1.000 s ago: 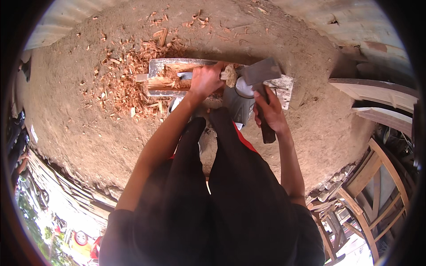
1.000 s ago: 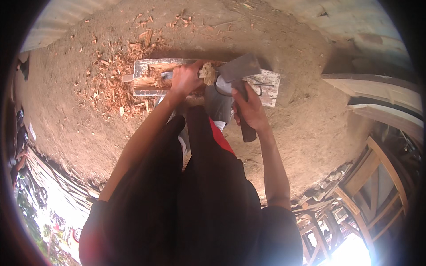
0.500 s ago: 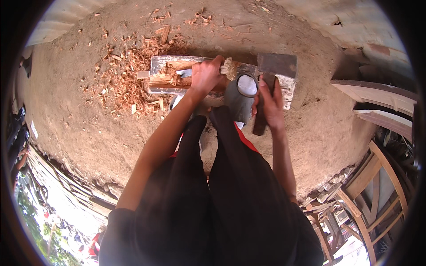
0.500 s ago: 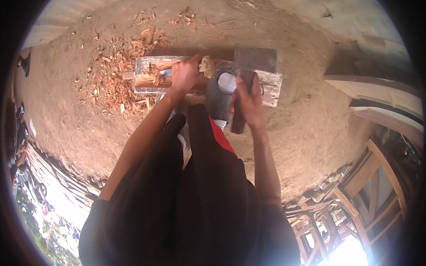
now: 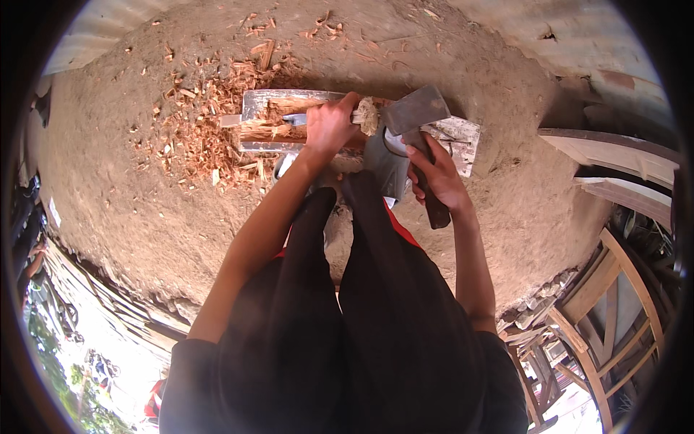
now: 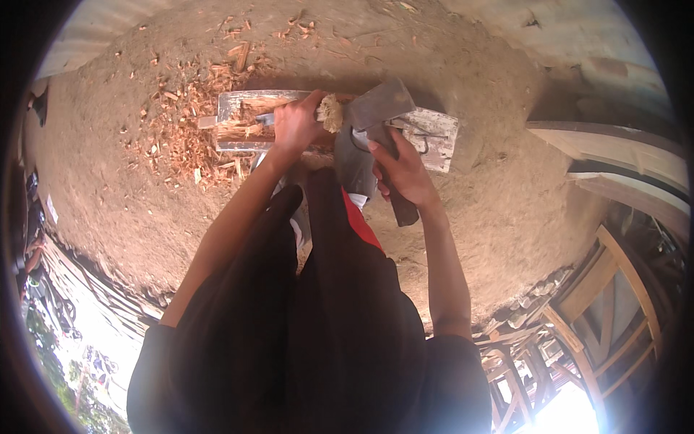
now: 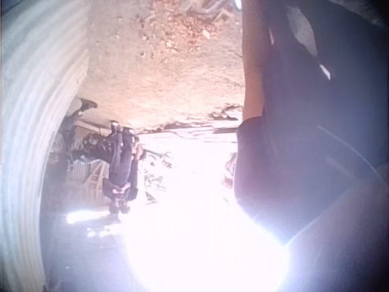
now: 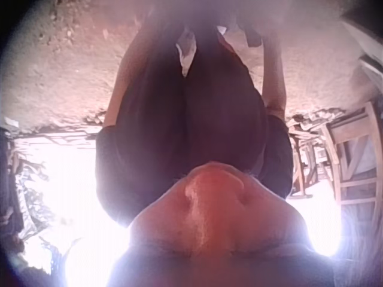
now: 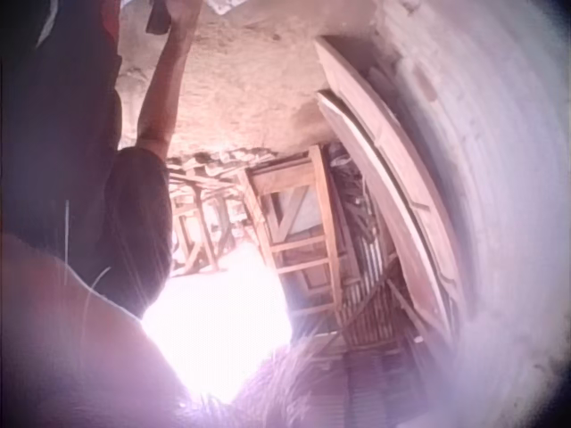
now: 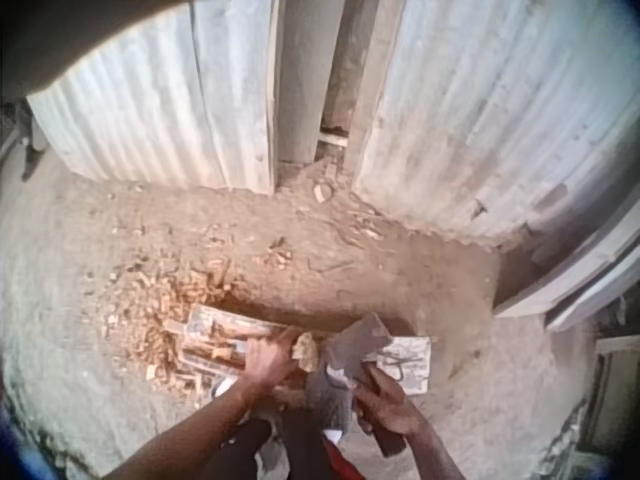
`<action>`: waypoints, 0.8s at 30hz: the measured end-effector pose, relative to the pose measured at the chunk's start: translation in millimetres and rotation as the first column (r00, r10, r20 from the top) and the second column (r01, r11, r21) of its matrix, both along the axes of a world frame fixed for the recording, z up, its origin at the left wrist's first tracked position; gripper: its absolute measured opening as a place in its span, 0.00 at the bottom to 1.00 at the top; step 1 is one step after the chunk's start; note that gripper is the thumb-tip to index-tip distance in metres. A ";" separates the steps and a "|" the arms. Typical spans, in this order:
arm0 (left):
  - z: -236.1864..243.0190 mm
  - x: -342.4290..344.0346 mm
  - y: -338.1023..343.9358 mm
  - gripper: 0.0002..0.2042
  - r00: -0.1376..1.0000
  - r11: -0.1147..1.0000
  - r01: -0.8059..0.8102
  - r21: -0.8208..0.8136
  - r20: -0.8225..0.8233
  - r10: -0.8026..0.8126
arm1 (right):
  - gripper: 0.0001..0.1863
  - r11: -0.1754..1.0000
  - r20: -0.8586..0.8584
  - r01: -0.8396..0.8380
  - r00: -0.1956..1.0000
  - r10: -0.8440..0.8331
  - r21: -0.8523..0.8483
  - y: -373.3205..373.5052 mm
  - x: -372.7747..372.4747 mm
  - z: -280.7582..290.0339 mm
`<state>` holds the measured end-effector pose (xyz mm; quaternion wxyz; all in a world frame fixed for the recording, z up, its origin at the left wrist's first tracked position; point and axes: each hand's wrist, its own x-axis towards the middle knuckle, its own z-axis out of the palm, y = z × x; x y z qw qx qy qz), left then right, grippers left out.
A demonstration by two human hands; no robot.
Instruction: The person uses a hand axe to carve a piece of wood placed on a wooden support. They repeatedly strike the wood to remove shavings and shape the surface, occasionally clearing debris by hand.
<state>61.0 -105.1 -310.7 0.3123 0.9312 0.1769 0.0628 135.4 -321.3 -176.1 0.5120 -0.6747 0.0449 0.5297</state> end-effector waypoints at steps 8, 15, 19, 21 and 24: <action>11.2 0.7 -5.1 0.16 0.999 1.000 0.006 0.007 0.040 -0.007 | 0.24 0.998 0.215 0.004 0.976 -0.017 0.057 13.1 -24.0 -19.3; 12.5 -8.7 -2.7 0.20 0.986 0.997 -0.083 0.000 0.143 0.082 | 0.20 0.997 0.090 0.047 0.995 -0.051 0.053 14.5 -0.3 13.7; 33.2 -10.9 1.5 0.15 0.980 0.985 -0.169 0.044 0.110 0.163 | 0.20 0.989 0.043 0.125 0.991 -0.129 0.079 13.7 -4.8 11.5; 31.8 -14.9 4.5 0.13 0.975 0.973 -0.223 0.067 0.016 0.222 | 0.21 0.990 0.039 0.124 0.991 -0.127 0.067 12.6 -6.7 13.2; 26.4 -22.0 11.8 0.12 0.983 0.980 -0.177 0.092 0.057 0.172 | 0.21 0.992 0.034 0.128 0.991 -0.128 0.023 11.4 -9.8 18.1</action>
